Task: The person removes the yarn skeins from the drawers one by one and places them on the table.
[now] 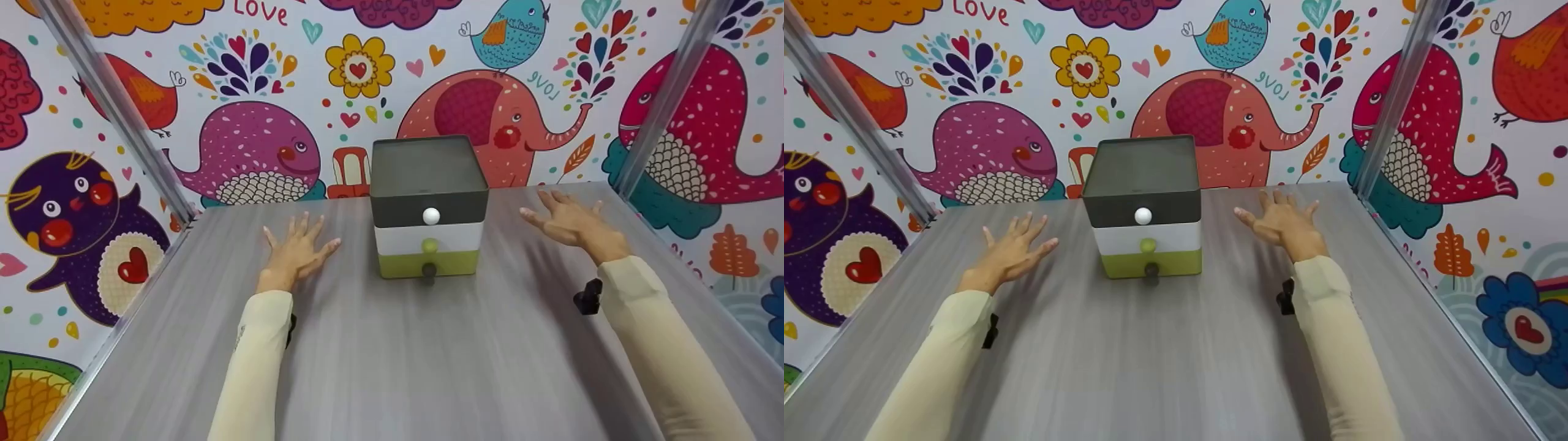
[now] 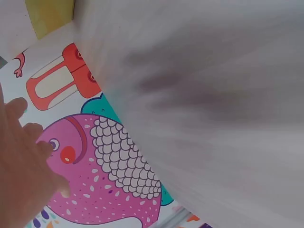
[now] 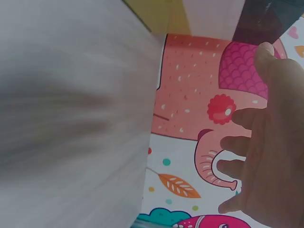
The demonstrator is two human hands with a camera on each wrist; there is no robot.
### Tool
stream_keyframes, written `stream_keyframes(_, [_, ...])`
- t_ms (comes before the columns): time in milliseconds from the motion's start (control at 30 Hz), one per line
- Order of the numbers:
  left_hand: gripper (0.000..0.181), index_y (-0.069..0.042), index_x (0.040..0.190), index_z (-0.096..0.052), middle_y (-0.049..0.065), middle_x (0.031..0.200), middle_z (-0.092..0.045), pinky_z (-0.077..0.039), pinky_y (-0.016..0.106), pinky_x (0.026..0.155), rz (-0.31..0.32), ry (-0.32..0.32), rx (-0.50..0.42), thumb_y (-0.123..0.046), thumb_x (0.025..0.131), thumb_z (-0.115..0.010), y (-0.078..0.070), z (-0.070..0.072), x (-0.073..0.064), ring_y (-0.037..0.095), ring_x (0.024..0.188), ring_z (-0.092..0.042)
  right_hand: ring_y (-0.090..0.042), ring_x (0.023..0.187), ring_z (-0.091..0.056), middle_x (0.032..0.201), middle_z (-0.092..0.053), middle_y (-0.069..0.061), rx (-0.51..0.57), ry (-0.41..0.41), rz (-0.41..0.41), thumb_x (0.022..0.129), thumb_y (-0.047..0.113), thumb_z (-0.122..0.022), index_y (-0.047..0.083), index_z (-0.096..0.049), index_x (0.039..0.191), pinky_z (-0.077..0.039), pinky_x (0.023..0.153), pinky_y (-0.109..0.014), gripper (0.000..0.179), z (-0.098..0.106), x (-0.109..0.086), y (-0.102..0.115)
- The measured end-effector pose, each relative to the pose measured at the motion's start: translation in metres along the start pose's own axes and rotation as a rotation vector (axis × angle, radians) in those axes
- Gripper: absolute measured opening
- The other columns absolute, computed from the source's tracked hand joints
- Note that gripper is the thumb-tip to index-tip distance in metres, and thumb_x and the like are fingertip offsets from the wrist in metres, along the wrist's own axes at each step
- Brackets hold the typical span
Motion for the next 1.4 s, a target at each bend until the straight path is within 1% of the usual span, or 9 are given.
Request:
stream_keyframes(233, [0.085,-0.020,0.161,-0.016,0.016,0.168,-0.009,0.015,0.077,0.109,-0.017,0.005,-0.049,-0.073,0.096,-0.028,-0.005,0.001,-0.003,0.045,0.154,-0.005,-0.053,0.151,-0.003,0.165,-0.008,-0.027,0.074,0.035,0.026,0.087,0.085,-0.028,0.009,-0.008,0.161,0.008,0.113,-0.076,0.108,0.000,-0.004,0.009])
stream_keyframes(400, [0.084,-0.021,0.161,-0.016,0.014,0.168,-0.012,0.017,0.074,0.111,-0.031,0.022,-0.146,-0.073,0.097,-0.026,-0.013,0.003,-0.003,0.042,0.155,-0.007,-0.054,0.149,-0.010,0.166,-0.013,-0.025,0.112,0.057,0.032,0.084,0.088,-0.026,0.011,-0.011,0.161,-0.010,0.116,-0.073,0.109,-0.001,-0.008,0.019])
stream_keyframes(500, [0.081,-0.020,0.161,-0.018,0.014,0.168,-0.016,0.015,0.073,0.113,-0.032,0.021,-0.206,-0.071,0.098,-0.027,-0.017,0.004,-0.003,0.042,0.155,-0.010,-0.054,0.148,-0.020,0.164,-0.022,-0.025,0.140,0.062,0.041,0.085,0.087,-0.027,0.012,-0.020,0.160,-0.022,0.114,-0.072,0.107,-0.001,-0.010,0.026])
stream_keyframes(667, [0.077,-0.021,0.160,-0.022,0.013,0.167,-0.021,0.011,0.072,0.115,-0.033,0.016,-0.313,-0.069,0.100,-0.028,-0.024,0.006,-0.003,0.043,0.153,-0.016,-0.051,0.143,-0.034,0.158,-0.036,-0.025,0.202,0.073,0.025,0.082,0.089,-0.030,0.008,-0.031,0.156,-0.033,0.112,-0.067,0.110,-0.003,-0.014,0.034])
stream_keyframes(800, [0.079,-0.022,0.160,-0.024,0.011,0.166,-0.025,0.002,0.067,0.120,-0.021,0.017,-0.435,-0.072,0.098,-0.027,-0.029,0.006,-0.002,0.037,0.154,-0.019,-0.051,0.136,-0.045,0.152,-0.044,-0.026,0.238,0.072,0.016,0.080,0.091,-0.031,0.004,-0.034,0.154,-0.040,0.108,-0.065,0.114,-0.005,-0.016,0.040])
stream_keyframes(967, [0.084,-0.021,0.159,-0.026,0.007,0.166,-0.028,-0.016,0.059,0.124,-0.014,0.001,-0.628,-0.076,0.095,-0.028,-0.034,0.007,0.001,0.032,0.155,-0.022,-0.046,0.131,-0.053,0.142,-0.057,-0.024,0.256,0.043,0.055,0.083,0.088,-0.030,0.005,-0.052,0.144,-0.041,0.107,-0.065,0.105,-0.008,-0.018,0.050])
stream_keyframes(1133, [0.075,-0.015,0.158,-0.028,0.008,0.165,-0.029,-0.018,0.052,0.125,-0.041,-0.046,-0.737,-0.064,0.102,-0.030,-0.039,0.012,0.003,0.030,0.154,-0.023,-0.039,0.121,-0.062,0.131,-0.066,-0.019,0.309,0.015,0.070,0.089,0.082,-0.033,0.007,-0.066,0.130,-0.050,0.101,-0.056,0.092,-0.016,-0.017,0.064])
stream_keyframes(1267, [0.074,-0.016,0.160,-0.021,0.010,0.167,-0.023,-0.016,0.055,0.125,0.008,-0.041,-0.811,-0.062,0.103,-0.029,-0.044,0.012,0.005,0.032,0.155,-0.019,-0.033,0.106,-0.071,0.120,-0.072,-0.018,0.423,-0.004,0.077,0.092,0.077,-0.035,0.005,-0.070,0.122,-0.059,0.087,-0.045,0.085,-0.027,-0.015,0.075])
stream_keyframes(1400, [0.073,-0.018,0.161,-0.015,0.011,0.168,-0.019,-0.027,0.063,0.118,0.052,-0.007,-0.948,-0.059,0.103,-0.032,-0.053,0.007,0.009,0.037,0.154,-0.021,-0.030,0.097,-0.074,0.113,-0.074,-0.017,0.544,-0.011,0.090,0.096,0.072,-0.036,0.004,-0.072,0.116,-0.060,0.081,-0.042,0.080,-0.039,-0.015,0.084])
Point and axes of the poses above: each hand's wrist, its own x-axis towards the middle knuckle, its own z-axis out of the back of the hand, y = z × x, the point moved 6 cm from there along x, towards the middle knuckle
